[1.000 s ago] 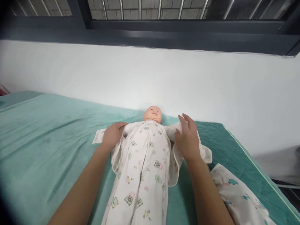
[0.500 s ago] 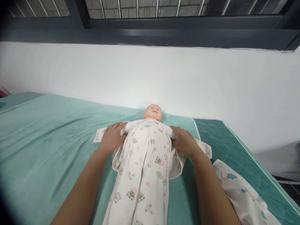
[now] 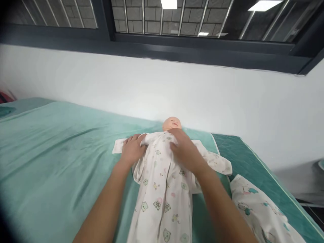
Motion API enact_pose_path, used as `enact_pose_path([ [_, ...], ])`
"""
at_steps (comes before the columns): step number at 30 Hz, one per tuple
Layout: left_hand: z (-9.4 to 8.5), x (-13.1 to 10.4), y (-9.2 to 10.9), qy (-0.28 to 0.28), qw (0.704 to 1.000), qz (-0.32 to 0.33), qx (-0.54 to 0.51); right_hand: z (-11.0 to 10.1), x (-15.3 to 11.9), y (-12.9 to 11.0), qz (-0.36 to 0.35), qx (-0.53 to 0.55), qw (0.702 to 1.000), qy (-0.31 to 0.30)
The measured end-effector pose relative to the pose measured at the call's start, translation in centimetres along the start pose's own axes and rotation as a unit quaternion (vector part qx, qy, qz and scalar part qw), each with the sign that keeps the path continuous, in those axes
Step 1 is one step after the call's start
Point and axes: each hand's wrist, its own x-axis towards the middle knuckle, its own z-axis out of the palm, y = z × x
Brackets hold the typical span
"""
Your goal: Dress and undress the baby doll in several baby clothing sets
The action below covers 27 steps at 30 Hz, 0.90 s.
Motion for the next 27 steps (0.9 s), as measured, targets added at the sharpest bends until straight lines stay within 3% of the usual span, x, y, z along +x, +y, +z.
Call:
enact_pose_path([
  [3, -0.1, 0.0, -0.2, 0.006, 1.000, 0.002, -0.003, 2.9, 4.1, -4.9, -0.080, -0.081, 0.985, -0.131],
  [5, -0.2, 0.1, -0.3, 0.008, 1.000, 0.000, -0.008, 5.1, 6.5, -6.8, -0.068, -0.188, 0.956, -0.215],
  [8, -0.3, 0.3, -0.5, 0.014, 1.000, -0.011, -0.015, 7.8, 8.9, -7.5, -0.050, -0.240, 0.939, -0.243],
  [11, -0.3, 0.6, -0.4, 0.018, 0.999, -0.025, -0.013, 9.1, 10.0, -7.1, -0.049, -0.244, 0.932, -0.262],
  [14, -0.4, 0.8, -0.4, 0.029, 0.999, -0.035, -0.017, 9.0, 10.5, -6.5, -0.056, -0.233, 0.928, -0.285],
  [20, -0.9, 0.4, -0.5, 0.075, 0.993, -0.066, -0.056, 6.5, 10.4, -5.3, -0.077, -0.205, 0.930, -0.295],
  [27, -0.9, 0.3, -0.9, 0.112, 0.984, -0.097, -0.102, 3.8, 9.5, -4.6, -0.079, -0.225, 0.934, -0.264],
])
